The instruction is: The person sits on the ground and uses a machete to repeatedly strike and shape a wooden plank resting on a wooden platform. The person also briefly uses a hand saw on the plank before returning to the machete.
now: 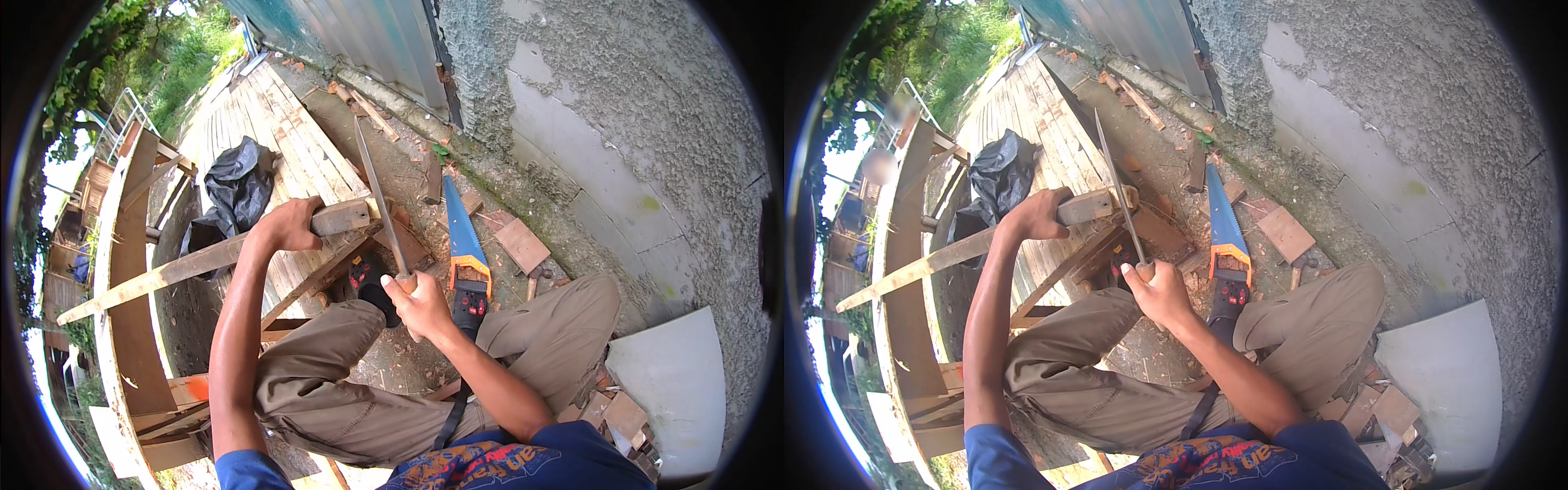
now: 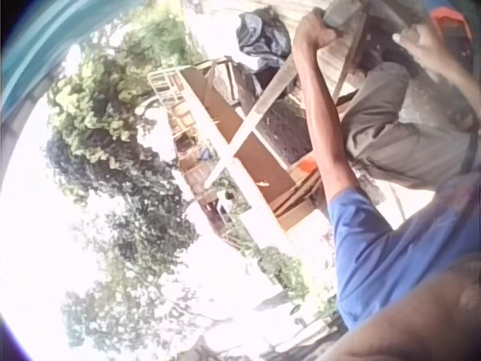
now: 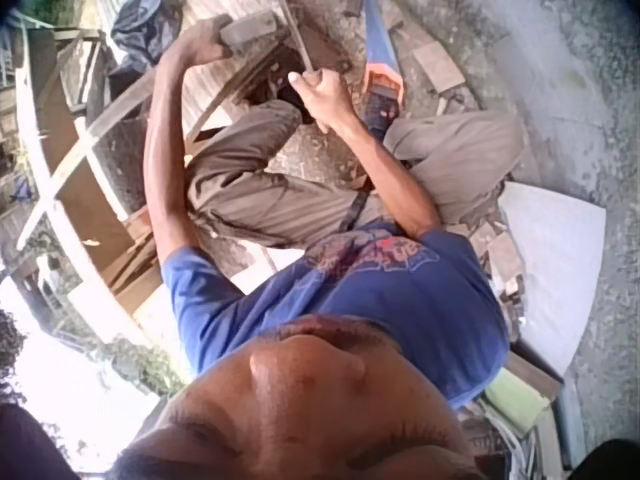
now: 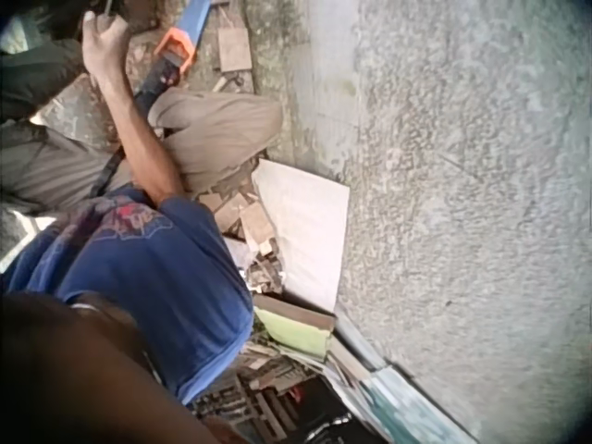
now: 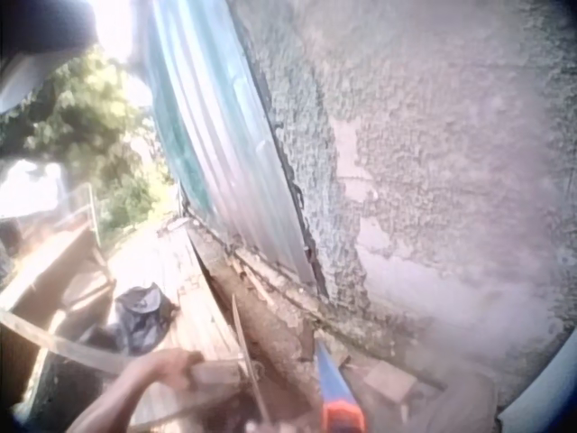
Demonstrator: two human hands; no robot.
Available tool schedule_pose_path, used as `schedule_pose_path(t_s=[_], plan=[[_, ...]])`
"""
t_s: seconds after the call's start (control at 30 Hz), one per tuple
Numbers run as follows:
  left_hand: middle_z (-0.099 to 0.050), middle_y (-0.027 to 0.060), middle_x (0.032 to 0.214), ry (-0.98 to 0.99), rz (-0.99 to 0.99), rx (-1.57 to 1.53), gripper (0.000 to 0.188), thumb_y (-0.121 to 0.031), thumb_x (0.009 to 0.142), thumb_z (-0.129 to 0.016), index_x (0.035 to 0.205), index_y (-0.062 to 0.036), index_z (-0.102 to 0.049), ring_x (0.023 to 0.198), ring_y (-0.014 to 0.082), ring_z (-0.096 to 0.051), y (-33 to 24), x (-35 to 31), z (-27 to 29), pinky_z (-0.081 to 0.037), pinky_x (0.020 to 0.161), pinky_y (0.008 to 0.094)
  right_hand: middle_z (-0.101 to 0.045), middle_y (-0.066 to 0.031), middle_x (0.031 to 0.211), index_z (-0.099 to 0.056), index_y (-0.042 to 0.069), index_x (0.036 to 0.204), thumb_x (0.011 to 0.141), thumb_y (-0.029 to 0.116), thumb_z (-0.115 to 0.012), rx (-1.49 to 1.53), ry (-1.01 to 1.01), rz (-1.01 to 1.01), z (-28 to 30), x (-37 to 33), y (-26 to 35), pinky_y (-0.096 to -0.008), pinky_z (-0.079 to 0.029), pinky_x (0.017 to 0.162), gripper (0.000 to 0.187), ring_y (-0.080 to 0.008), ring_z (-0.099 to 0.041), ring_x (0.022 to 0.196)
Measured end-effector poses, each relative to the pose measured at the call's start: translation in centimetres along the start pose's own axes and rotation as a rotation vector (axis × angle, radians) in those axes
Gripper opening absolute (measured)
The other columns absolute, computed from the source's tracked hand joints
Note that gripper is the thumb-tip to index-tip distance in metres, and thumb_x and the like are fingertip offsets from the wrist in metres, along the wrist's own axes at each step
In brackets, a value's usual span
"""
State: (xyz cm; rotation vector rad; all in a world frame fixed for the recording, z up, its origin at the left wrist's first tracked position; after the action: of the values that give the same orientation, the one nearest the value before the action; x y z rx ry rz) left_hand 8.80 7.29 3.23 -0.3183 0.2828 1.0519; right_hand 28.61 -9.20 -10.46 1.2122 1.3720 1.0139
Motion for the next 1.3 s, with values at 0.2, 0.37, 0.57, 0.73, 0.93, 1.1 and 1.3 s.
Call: schedule_pose_path(t_s=[0.2,0.37,0.57,0.73,0.93,1.1,1.3], plan=[[-0.071,0.0271,0.091,0.08,0.055,-0.02,0.059,-0.022,0.059,-0.075,0.109,0.0063,-0.065,0.091,0.042,-0.07,0.3,0.3,-0.3,-0.055,0.082,0.0455,-0.048,-0.0004,0.063,-0.051,0.002,0.093,0.103,0.013,-0.062,0.623,-0.114,0.321,0.0,-0.2,5.3,-0.0265,-0.04,0.048,0.019,-0.0078,-0.045,0.052],[-0.071,0.0269,0.088,0.063,0.047,0.008,0.057,-0.022,0.059,-0.074,0.107,0.0067,-0.064,0.087,0.0407,-0.07,-0.5,1.4,0.7,-0.055,0.079,0.046,-0.058,-0.0003,0.056,-0.06,0.006,0.07,0.097,0.024,-0.07,0.03,0.037,-0.12,-1.5,0.5,-8.0,-0.0328,-0.044,0.045,0.034,-0.0107,-0.057,0.05],[-0.072,0.0275,0.09,0.069,0.075,0.0,0.054,-0.025,0.062,-0.076,0.105,0.0063,-0.066,0.09,0.0418,-0.072,0.9,-0.1,-0.5,-0.057,0.079,0.0465,-0.046,0.0023,0.063,-0.05,0.006,0.092,0.103,0.02,-0.065,0.459,-0.002,0.026,-0.9,-0.6,3.2,-0.0255,-0.039,0.046,0.023,-0.0071,-0.045,0.051],[-0.072,0.0255,0.086,0.089,0.051,-0.013,0.052,-0.023,0.061,-0.074,0.103,0.006,-0.065,0.086,0.0405,-0.071,0.0,0.4,-0.1,-0.056,0.076,0.046,-0.048,0.0019,0.063,-0.05,0.006,0.091,0.102,0.015,-0.065,0.531,-0.13,0.289,-1.4,0.3,1.1,-0.0272,-0.04,0.046,0.02,-0.0076,-0.046,0.051],[-0.072,0.0243,0.089,0.093,0.043,-0.035,0.052,-0.023,0.06,-0.075,0.102,0.0062,-0.066,0.088,0.0387,-0.071,0.9,0.7,0.1,-0.055,0.079,0.0447,-0.055,0.0015,0.057,-0.056,0.008,0.069,0.098,0.023,-0.071,0.142,0.098,-0.113,-1.7,-1.1,-8.1,-0.0279,-0.041,0.044,0.036,-0.0082,-0.053,0.047],[-0.072,0.0251,0.088,0.083,0.044,-0.005,0.053,-0.024,0.062,-0.075,0.104,0.0065,-0.064,0.088,0.0399,-0.071,1.0,0.4,-0.3,-0.055,0.078,0.0455,-0.045,0.0011,0.061,-0.051,0.006,0.091,0.103,0.018,-0.064,0.526,0.024,0.169,-0.2,0.2,3.4,-0.0268,-0.039,0.046,0.021,-0.0078,-0.044,0.05],[-0.072,0.024,0.088,0.084,0.026,-0.047,0.053,-0.021,0.06,-0.074,0.105,0.006,-0.066,0.086,0.0376,-0.071,0.1,1.5,0.7,-0.055,0.077,0.0445,-0.052,-0.0004,0.06,-0.054,0.007,0.076,0.099,0.022,-0.07,0.243,0.061,-0.248,-2.9,0.6,-5.7,-0.0293,-0.04,0.043,0.031,-0.0095,-0.048,0.046]])
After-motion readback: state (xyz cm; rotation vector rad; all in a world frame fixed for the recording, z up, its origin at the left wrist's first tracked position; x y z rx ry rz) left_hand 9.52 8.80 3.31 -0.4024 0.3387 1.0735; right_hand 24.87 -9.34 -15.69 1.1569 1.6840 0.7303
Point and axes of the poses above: each hand's wrist, its own x-axis towards the middle knuckle, its own z-axis out of the back of the hand, y = z × x, the point moved 3 cm from there along x, towards the middle knuckle
